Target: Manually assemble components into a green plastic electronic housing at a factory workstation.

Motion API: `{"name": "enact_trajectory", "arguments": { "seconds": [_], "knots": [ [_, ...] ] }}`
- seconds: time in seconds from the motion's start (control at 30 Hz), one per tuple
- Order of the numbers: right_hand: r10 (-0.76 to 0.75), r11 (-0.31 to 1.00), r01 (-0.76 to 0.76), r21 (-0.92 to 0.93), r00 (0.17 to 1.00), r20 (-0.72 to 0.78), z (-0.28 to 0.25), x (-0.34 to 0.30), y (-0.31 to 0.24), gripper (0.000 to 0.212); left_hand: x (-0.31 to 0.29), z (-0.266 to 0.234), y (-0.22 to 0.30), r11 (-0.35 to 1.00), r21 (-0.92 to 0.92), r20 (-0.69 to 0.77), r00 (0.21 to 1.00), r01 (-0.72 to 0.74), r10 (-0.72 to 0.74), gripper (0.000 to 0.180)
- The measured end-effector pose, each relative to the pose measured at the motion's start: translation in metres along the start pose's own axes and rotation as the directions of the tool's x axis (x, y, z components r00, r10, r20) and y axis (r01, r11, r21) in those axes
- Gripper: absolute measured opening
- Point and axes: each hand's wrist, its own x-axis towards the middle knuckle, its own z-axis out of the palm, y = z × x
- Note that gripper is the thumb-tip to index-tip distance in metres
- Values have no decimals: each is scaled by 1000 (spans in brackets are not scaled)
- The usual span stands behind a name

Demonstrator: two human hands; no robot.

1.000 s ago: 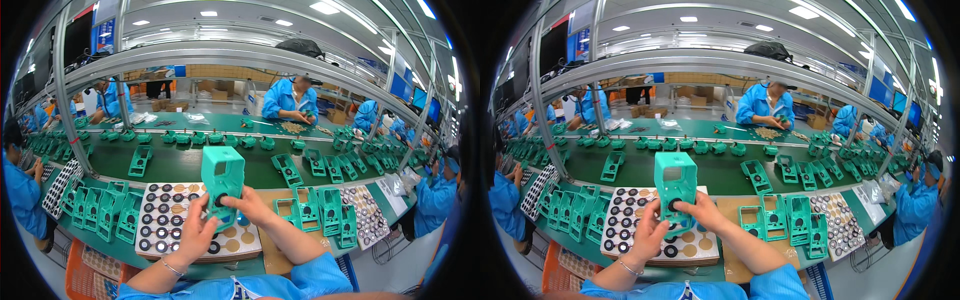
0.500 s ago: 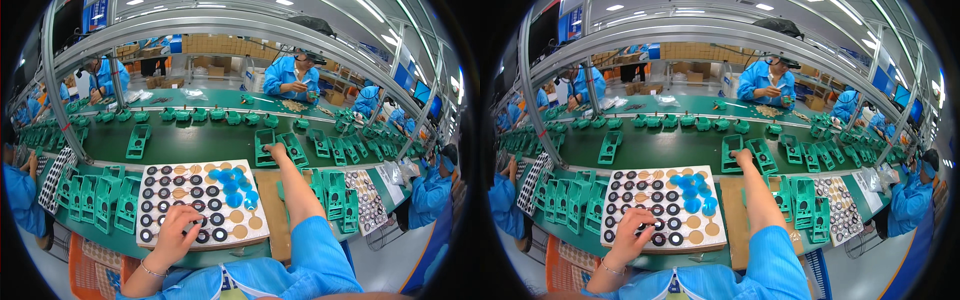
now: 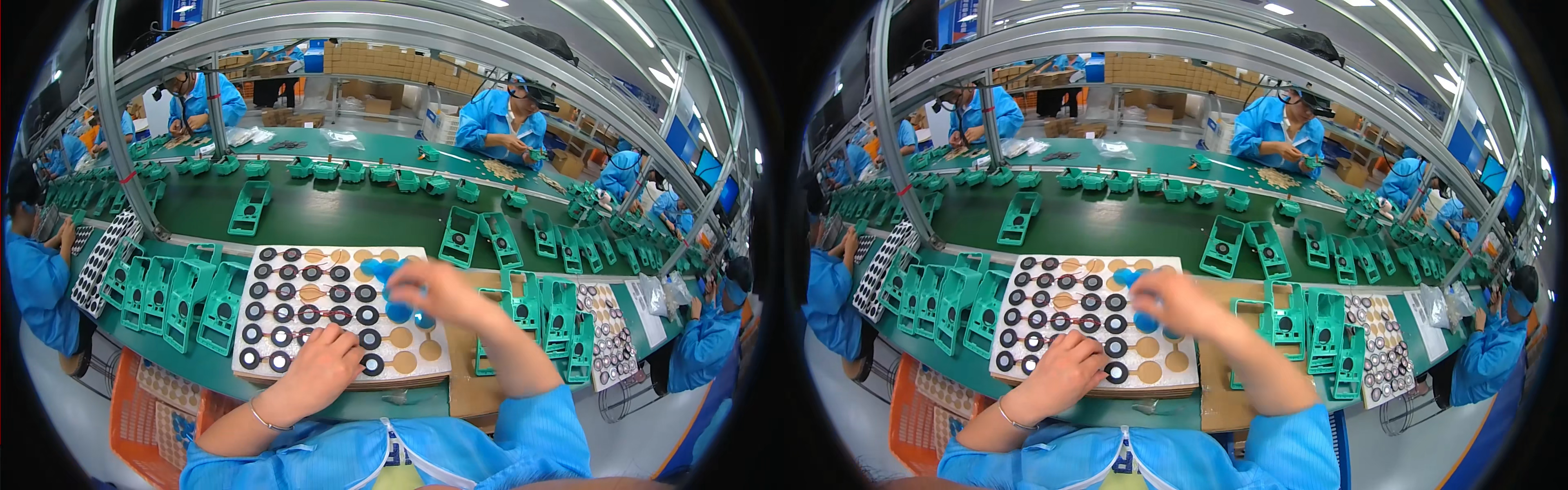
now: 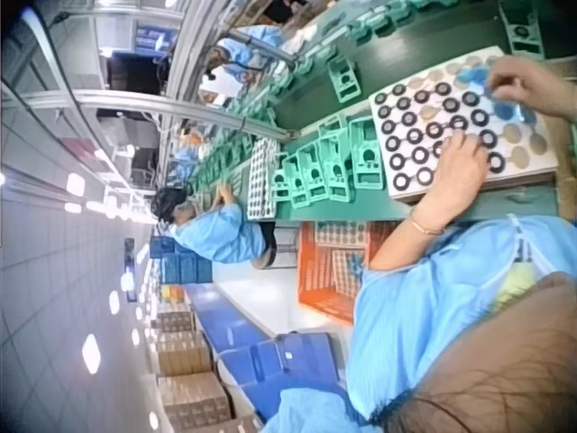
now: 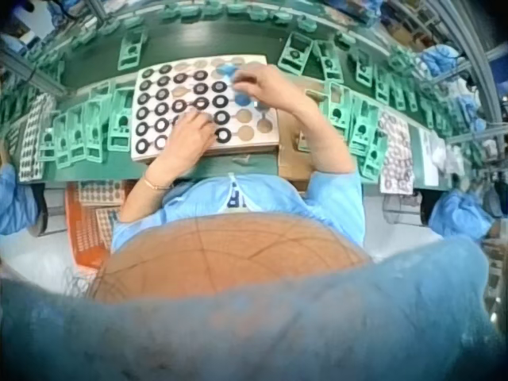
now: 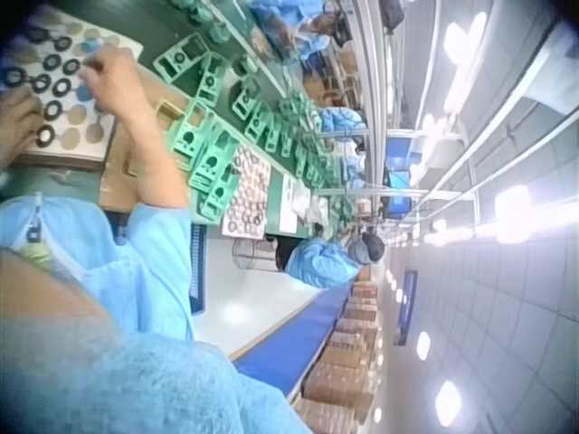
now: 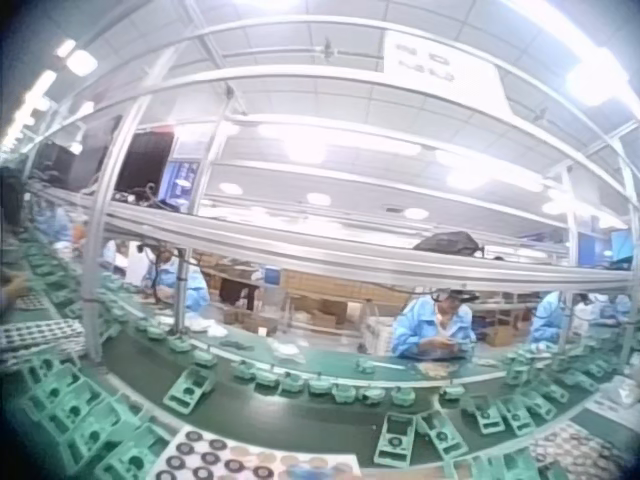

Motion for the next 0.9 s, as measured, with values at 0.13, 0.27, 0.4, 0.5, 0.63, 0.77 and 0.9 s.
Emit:
{"name": "enact_trajectory", "arguments": {
  "seconds": [0.13, 0.27, 0.4, 0.5, 0.63, 0.77, 0.9],
  "knots": [
    [-154, 966, 183, -184, 975, 160, 46, -37, -40, 13, -9, -6, -4, 999, 42, -28, 999, 21, -20, 19],
    [-200, 904, 244, -351, 967, 159, 67, -32, -51, 14, -19, -12, -10, 996, 4, -94, 992, 91, -90, 17],
    [-188, 870, 233, -434, 972, 144, 78, -28, -59, 11, -21, -15, -14, 991, -17, -189, 973, 132, -133, 18],
    [-182, 840, 217, -497, 976, 118, 85, -32, -69, 12, -22, -16, -13, 991, -36, -208, 969, 130, -135, 18],
    [-189, 815, 163, -557, 982, 11, 96, -37, -74, 11, -24, -12, -20, 981, -106, -196, 964, 162, -180, 24],
    [-100, 876, 89, -474, 995, 3, 80, -35, -69, 13, -25, -18, -25, 938, -289, -252, 930, 193, -269, 27],
    [4, 947, 30, 319, 995, -104, 47, -22, -48, 4, -28, -12, -19, 515, -800, -59, 814, 308, -578, 28]
  ]
}}
